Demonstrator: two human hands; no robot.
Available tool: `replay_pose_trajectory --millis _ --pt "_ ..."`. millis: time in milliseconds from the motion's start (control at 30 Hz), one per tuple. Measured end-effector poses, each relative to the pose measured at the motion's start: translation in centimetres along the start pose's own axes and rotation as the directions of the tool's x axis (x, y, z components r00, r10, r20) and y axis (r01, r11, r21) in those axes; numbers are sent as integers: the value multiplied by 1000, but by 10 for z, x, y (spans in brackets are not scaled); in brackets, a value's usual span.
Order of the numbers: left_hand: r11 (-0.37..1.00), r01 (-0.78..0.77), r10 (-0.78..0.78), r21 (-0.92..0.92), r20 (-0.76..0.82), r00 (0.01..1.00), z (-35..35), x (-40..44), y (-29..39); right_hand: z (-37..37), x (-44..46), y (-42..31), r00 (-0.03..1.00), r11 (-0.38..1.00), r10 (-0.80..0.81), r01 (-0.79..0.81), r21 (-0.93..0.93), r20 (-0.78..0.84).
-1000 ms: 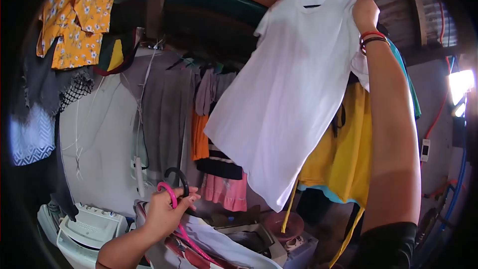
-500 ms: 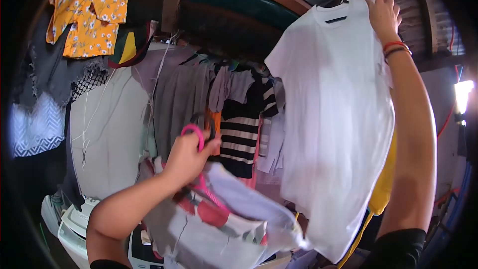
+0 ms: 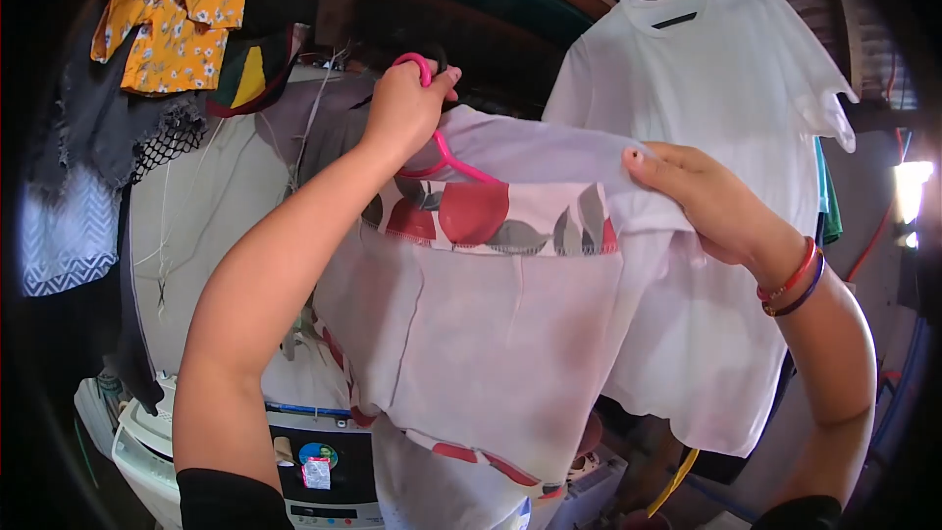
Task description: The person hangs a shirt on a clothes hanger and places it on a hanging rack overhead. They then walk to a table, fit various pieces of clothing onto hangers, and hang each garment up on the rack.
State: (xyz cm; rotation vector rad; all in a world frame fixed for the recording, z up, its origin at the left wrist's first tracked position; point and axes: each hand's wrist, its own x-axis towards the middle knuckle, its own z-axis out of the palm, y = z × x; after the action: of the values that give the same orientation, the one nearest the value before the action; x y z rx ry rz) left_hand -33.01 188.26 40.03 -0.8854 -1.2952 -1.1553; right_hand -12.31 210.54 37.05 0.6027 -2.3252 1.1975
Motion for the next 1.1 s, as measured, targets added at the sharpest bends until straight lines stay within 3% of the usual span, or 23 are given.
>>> replay_pose_trajectory --millis 67,133,167,200,233,300,333,433,533,633,733,833,933,967,1067,1100 --pt "999 42 -42 -24 -27 999 6 3 4 -4 9 5 992 991 -112 106 -86 -65" --pt "1000 -10 10 -15 -47 999 10 10 -5 -21 28 15 960 971 -231 219 -94 -159" --pt "999 -28 25 -33 -78 997 14 14 -13 -32 36 20 938 955 -269 229 -190 -219" --pt "997 -49 43 -52 -115 992 15 15 -15 -47 44 20 908 927 -316 235 -291 -274" --pt "992 -58 70 114 -105 992 6 7 -5 -60 49 18 873 892 -367 231 -389 -322" --pt "989 -116 128 89 -145 981 1 -7 -15 -80 55 13 761 854 -499 350 -386 -415" --pt "986 -147 158 79 -167 973 -1 -12 -18 -96 57 5 696 824 -539 318 -468 -475" --pt "995 -28 27 91 4 1000 -20 -55 -11 -145 66 -22 538 752 -641 297 -588 -548" --pt "991 8 -17 133 68 998 -30 -79 -17 -184 85 -58 370 698 -698 156 -699 -614" --pt "989 -10 -3 148 88 996 -41 -92 -16 -197 96 -84 285 534 -815 29 -845 -505" --pt "988 -24 7 151 114 993 -51 -99 -18 -195 114 -104 244 340 -887 -232 -911 -393" --pt "984 -2 -21 176 131 991 -59 -95 -22 -209 157 -120 166 505 -819 -247 -827 -550" --pt "985 53 -78 165 147 986 -59 -87 -31 -230 184 -121 253 543 -783 -166 -823 -568" --pt "984 76 -101 163 151 983 -59 -84 -33 -217 172 -122 318 385 -834 -251 -888 -451" --pt "981 124 -149 149 174 973 -59 -79 -37 -231 166 -128 350 574 -747 -90 -814 -565" --pt "981 136 -161 141 187 969 -57 -79 -37 -225 159 -125 232 520 -801 -188 -834 -552"
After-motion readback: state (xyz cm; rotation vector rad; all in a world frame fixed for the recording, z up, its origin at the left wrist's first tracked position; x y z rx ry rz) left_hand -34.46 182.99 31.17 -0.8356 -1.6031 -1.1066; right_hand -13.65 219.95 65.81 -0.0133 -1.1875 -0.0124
